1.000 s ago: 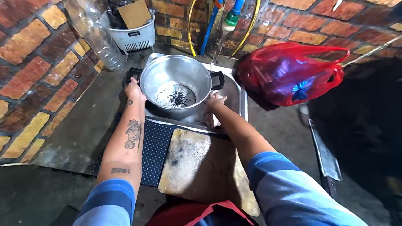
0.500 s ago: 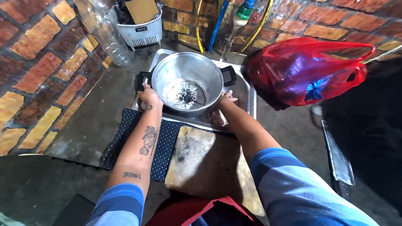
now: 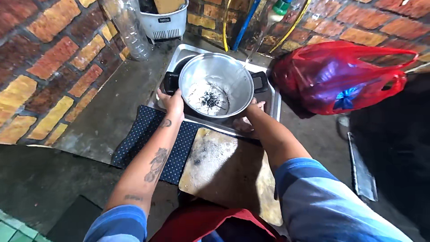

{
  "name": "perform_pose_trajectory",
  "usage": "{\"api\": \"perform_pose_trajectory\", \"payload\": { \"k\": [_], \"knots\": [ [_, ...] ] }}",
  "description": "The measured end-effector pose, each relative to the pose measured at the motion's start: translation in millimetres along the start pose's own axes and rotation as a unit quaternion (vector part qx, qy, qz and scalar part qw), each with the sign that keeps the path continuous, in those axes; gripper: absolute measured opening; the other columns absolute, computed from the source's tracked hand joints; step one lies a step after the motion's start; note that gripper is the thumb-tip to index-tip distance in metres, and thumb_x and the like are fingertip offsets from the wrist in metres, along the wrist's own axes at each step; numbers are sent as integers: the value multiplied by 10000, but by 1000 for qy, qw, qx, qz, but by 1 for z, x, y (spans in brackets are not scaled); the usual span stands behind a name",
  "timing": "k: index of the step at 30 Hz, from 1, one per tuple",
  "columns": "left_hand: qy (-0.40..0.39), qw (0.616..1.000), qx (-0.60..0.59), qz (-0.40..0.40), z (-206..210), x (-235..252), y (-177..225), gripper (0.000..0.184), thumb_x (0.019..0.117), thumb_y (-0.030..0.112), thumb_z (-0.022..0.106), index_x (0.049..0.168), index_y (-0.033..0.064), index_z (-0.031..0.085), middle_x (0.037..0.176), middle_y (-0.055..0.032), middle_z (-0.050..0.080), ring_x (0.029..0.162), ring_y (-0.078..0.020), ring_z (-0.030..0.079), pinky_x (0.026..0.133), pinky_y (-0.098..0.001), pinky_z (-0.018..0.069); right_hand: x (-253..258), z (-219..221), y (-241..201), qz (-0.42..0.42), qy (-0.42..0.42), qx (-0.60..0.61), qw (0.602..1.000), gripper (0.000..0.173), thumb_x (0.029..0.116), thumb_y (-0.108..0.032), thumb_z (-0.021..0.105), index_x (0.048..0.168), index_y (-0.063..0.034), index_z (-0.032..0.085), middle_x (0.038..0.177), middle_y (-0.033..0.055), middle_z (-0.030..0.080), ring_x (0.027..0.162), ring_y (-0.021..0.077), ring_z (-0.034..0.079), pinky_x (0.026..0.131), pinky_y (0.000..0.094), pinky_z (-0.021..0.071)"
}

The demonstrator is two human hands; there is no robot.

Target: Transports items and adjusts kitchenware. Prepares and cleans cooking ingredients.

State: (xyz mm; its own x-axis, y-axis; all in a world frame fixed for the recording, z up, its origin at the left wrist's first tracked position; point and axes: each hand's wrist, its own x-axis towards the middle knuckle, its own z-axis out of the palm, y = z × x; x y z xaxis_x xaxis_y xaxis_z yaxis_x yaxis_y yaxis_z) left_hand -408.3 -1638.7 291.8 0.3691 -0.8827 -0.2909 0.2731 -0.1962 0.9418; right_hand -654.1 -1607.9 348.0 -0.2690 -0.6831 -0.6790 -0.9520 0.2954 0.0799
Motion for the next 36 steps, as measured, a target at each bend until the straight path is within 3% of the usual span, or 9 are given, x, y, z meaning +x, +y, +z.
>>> {"api": "perform_pose_trajectory", "payload": {
  "k": [4, 10, 16, 23, 25, 28, 30, 34, 36],
  "knots": [
    [-62, 963, 93, 244, -33, -36, -3, 913, 912, 130, 644, 1619, 9, 80, 1605, -245, 311, 1439, -255, 401, 1110, -376, 424, 83, 40, 22, 24, 91, -41, 995, 979, 806, -574, 780, 1509, 22, 448, 1558, 362, 353, 1474, 572, 248, 1114, 794, 215],
    [-289, 882, 198, 317, -56, -76, 0, 273, 983, 52, 534, 1228, -42, 613, 1191, -149, 696, 1092, -152, 683, 952, -322, 566, 82, 41, 40, 18, 67, -278, 958, 734, 790, -484, 805, 1244, 72, 652, 1442, 360, 477, 1410, 597, 313, 993, 865, 258],
    [-357, 814, 370, 269, -83, -111, 9, 290, 1018, 199, 571, 1245, 43, 661, 1202, -91, 700, 1038, -141, 691, 913, -357, 579, 45, 29, 49, -3, 170, -190, 967, 422, 849, -110, 763, 1232, 48, 682, 1554, 314, 403, 1389, 606, 339, 919, 818, 371],
    [-364, 827, 337, 265, -138, -142, -6, 312, 996, 245, 556, 1194, 49, 697, 1102, -45, 735, 941, -61, 695, 842, -251, 579, 26, 34, 92, -5, 310, 143, 940, 804, 692, -247, 891, 1417, -80, 586, 1485, 400, 388, 1353, 654, 346, 916, 843, 378],
    [-370, 851, 282, 246, -152, -150, -3, 286, 998, 208, 565, 1170, 15, 686, 1106, -55, 741, 953, -56, 708, 856, -230, 589, 3, 35, 111, -2, 334, 308, 891, 778, 719, -284, 856, 1420, -99, 573, 1424, 347, 477, 1263, 558, 488, 932, 757, 438],
    [-377, 875, 223, 206, -165, -158, 6, 245, 990, 146, 560, 1156, 1, 668, 1094, -46, 742, 939, -53, 712, 849, -216, 589, -62, 55, 119, -162, 308, 490, 799, 712, 838, -182, 733, 1471, -63, 430, 1183, 174, 627, 898, 228, 648, 755, 422, 569],
    [-387, 872, 229, 194, -167, -160, 5, 252, 991, 154, 560, 1165, 5, 664, 1090, -46, 741, 932, -46, 707, 842, -213, 585, -108, 86, 101, -288, 303, 498, 760, 809, 772, -219, 745, 1472, -25, 389, 1222, 116, 629, 967, 139, 662, 821, 340, 591],
    [-433, 828, 288, 210, -158, -164, -4, 299, 992, 235, 562, 1196, 50, 678, 1123, -45, 734, 969, -65, 702, 856, -261, 584, -145, 170, 47, -337, 364, 315, 809, 707, 662, -188, 819, 1315, -16, 611, 1311, 201, 608, 1164, 325, 612, 964, 533, 535],
    [-467, 797, 300, 236, -150, -169, -9, 307, 1000, 243, 565, 1214, 53, 678, 1145, -59, 727, 1009, -90, 697, 883, -289, 579, -151, 198, 29, -297, 341, 240, 859, 693, 739, -215, 818, 1400, -132, 629, 1472, 186, 531, 1346, 412, 499, 1059, 635, 451]
  ]
}}
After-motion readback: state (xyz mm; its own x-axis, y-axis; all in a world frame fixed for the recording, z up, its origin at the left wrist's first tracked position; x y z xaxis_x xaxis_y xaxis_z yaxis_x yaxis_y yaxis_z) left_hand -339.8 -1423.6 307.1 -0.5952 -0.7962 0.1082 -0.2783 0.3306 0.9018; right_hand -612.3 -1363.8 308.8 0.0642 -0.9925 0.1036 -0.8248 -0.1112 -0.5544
